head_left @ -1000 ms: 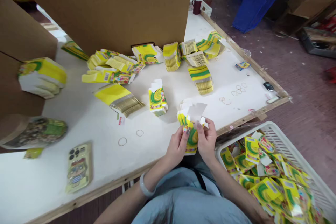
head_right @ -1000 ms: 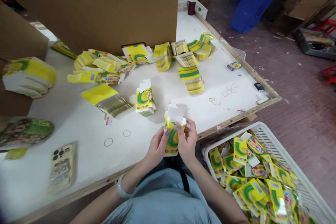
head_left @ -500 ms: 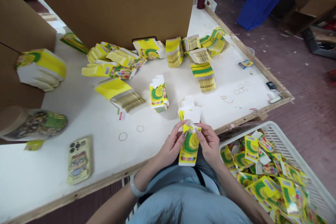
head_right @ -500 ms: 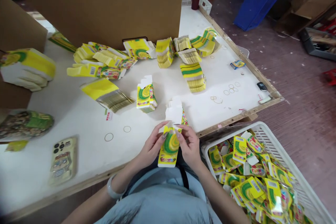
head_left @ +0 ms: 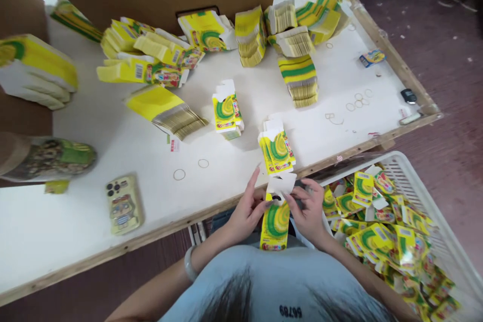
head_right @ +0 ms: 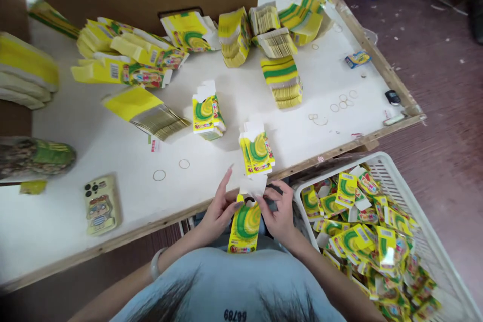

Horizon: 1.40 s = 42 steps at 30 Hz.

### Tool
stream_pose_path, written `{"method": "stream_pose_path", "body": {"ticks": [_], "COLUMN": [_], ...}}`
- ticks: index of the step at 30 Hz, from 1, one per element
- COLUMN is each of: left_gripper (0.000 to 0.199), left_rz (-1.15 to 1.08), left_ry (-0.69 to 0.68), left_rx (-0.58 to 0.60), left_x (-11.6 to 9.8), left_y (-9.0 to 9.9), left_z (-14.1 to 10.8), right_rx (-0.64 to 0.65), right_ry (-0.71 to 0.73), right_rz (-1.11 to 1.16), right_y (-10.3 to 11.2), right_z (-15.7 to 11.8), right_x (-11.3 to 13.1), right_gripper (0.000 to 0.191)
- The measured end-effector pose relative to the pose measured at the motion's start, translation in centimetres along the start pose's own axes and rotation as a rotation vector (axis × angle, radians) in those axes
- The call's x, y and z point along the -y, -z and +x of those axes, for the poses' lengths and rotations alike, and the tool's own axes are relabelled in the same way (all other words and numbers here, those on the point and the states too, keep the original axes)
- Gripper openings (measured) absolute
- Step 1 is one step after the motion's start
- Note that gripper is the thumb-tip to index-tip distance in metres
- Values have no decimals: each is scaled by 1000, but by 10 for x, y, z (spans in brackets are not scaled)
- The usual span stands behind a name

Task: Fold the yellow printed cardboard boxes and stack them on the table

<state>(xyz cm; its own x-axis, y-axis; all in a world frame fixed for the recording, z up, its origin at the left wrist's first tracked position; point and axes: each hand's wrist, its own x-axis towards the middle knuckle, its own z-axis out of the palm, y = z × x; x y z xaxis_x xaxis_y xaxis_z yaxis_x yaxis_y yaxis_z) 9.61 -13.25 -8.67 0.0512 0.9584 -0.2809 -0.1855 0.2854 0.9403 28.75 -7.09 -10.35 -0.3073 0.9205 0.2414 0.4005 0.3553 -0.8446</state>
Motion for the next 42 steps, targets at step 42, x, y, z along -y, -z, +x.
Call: {"method": "stream_pose_path", "body": {"ticks": [42], "left_gripper": [46], "left_rz": [309], "left_ry": [-159], "left_rx": [-78], "left_x": [-14], "left_y": [-11], "left_z": [19], "right_rx": [535], "right_ry": [-501], "right_rz": [583], "right_y": [23], "right_z": [33], "right_x": [25], "right_gripper": [48]}}
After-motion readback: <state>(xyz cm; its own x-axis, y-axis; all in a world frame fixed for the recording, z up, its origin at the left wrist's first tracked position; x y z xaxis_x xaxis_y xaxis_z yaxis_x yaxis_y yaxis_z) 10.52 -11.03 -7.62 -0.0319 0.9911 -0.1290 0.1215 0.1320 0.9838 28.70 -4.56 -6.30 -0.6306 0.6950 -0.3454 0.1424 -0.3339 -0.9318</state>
